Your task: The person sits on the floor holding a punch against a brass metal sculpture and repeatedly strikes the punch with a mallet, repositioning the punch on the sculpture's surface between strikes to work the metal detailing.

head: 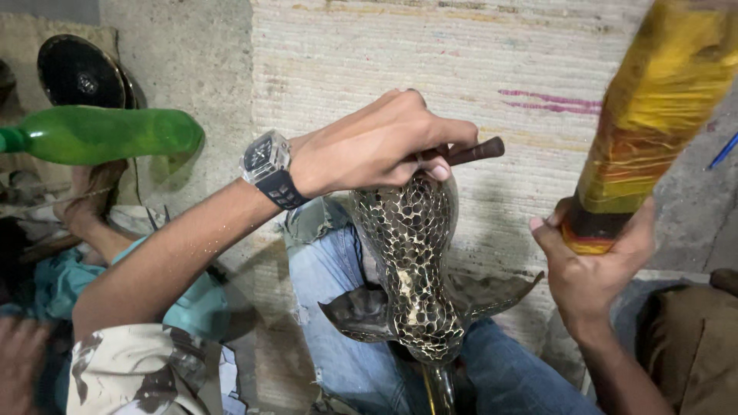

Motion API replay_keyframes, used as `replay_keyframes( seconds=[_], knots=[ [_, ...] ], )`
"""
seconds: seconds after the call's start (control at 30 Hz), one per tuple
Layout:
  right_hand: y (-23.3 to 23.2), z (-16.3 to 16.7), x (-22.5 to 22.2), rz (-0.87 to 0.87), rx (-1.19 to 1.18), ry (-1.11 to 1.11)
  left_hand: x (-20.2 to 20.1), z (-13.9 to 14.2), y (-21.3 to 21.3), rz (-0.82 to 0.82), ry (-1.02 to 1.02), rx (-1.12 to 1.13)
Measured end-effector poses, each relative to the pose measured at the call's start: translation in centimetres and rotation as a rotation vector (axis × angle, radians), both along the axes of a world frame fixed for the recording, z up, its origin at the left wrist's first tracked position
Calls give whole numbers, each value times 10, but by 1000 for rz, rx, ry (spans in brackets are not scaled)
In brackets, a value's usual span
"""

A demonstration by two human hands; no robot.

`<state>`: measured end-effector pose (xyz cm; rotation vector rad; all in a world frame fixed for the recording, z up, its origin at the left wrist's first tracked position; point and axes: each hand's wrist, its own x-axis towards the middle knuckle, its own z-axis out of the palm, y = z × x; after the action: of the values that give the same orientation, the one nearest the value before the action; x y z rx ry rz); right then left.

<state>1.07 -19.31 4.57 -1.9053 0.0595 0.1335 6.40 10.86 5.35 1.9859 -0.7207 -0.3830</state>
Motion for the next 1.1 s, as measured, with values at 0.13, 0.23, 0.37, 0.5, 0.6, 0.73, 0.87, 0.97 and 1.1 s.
replay_keyframes(
  seconds=[0.13,0.23,0.37,0.5,0.6,0.73,0.87,0.97,1.1],
  knots=[
    [-6,-1,2,228,-365,-12,0,2,-1,-16,5,-8],
    [-10,-8,0,177,-237,-28,2,3,-1,-22,24,-1],
    [-11,-12,-2,238,-348,-32,2,3,1,-28,54,13],
    [-7,-6,-2,34,-48,26,3,1,0,-24,-2,13],
    [-8,-3,-2,289,-437,-8,3,1,-2,-26,-8,-27],
    [-11,-9,-5,178,-255,13,3,2,-1,-41,60,31],
    [-15,-18,-10,176,-261,-54,5,2,1,-46,-35,-37],
    [-17,-18,-11,136,-168,-24,6,0,0,-60,42,9],
    [-13,-11,-11,231,-326,-54,5,1,0,-61,18,20]
  ],
)
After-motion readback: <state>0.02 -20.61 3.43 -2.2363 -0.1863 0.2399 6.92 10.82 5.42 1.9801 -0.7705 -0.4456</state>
